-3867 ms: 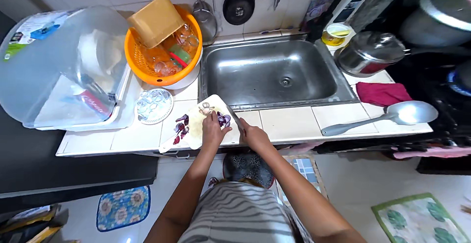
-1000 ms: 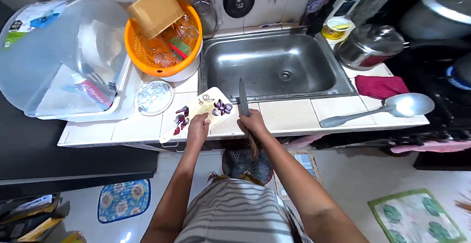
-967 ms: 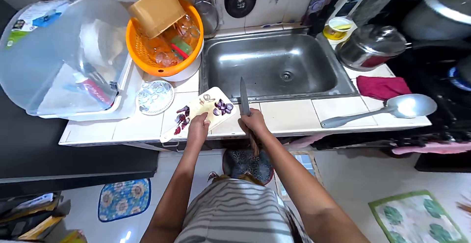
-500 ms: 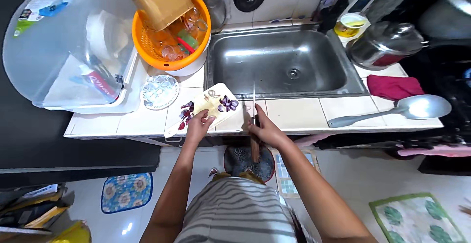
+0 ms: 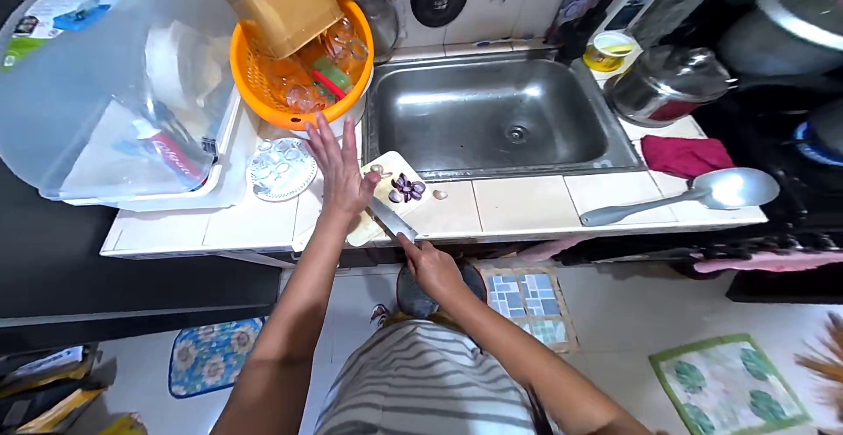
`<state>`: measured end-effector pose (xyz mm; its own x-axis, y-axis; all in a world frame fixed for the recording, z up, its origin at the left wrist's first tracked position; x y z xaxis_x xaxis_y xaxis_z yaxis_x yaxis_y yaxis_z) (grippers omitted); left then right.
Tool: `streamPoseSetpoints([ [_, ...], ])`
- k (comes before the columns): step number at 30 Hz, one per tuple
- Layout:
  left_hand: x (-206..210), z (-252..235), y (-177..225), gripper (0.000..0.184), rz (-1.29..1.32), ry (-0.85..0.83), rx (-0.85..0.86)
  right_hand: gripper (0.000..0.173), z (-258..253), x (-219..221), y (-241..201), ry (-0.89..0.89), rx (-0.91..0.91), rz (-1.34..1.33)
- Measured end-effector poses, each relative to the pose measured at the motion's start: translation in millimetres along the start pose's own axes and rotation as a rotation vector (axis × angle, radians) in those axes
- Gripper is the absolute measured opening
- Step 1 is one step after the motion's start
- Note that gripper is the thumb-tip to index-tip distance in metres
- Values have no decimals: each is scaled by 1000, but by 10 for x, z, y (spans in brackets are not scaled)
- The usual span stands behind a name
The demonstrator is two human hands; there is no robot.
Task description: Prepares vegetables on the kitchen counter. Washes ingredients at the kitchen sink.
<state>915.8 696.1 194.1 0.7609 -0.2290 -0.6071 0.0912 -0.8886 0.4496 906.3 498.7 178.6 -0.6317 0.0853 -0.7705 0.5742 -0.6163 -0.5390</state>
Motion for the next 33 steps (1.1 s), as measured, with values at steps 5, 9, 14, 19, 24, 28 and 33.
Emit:
streamPoseSetpoints([
  [5,-210,-536,441,115,-33,36,212,58,-41,8,-20,-70,23,42],
  [9,-433,-782,741,115,21,206,341,59,-42,-9,-6,-89,14,43],
  [14,63,-269,411,116,-110,56,105,64,-76,7,23,-113,22,41],
  [19,969,487,-282,87,-203,-584,-248,67,-137,5,59,-147,21,29],
  [24,315,-170,243,112,-143,-226,-7,68,-151,10,85,-119,4,27],
  [28,344,-95,295,112,-134,-202,-47,68,-183,49,108,-138,6,30],
  [33,1116,473,-177,86,-254,-680,-234,70,-193,98,113,-162,9,15],
])
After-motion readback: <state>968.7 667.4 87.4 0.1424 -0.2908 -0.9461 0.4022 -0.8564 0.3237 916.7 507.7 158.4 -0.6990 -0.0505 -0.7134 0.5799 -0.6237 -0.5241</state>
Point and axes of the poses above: each hand's wrist, its own z-axis away from the middle knuckle, its own x-axis out of the palm, y = z × x, the point moved 2 cm from there along -z, towards the middle knuckle, and after that the axes turned 12 degrees about -x, right-handed, at the moved point
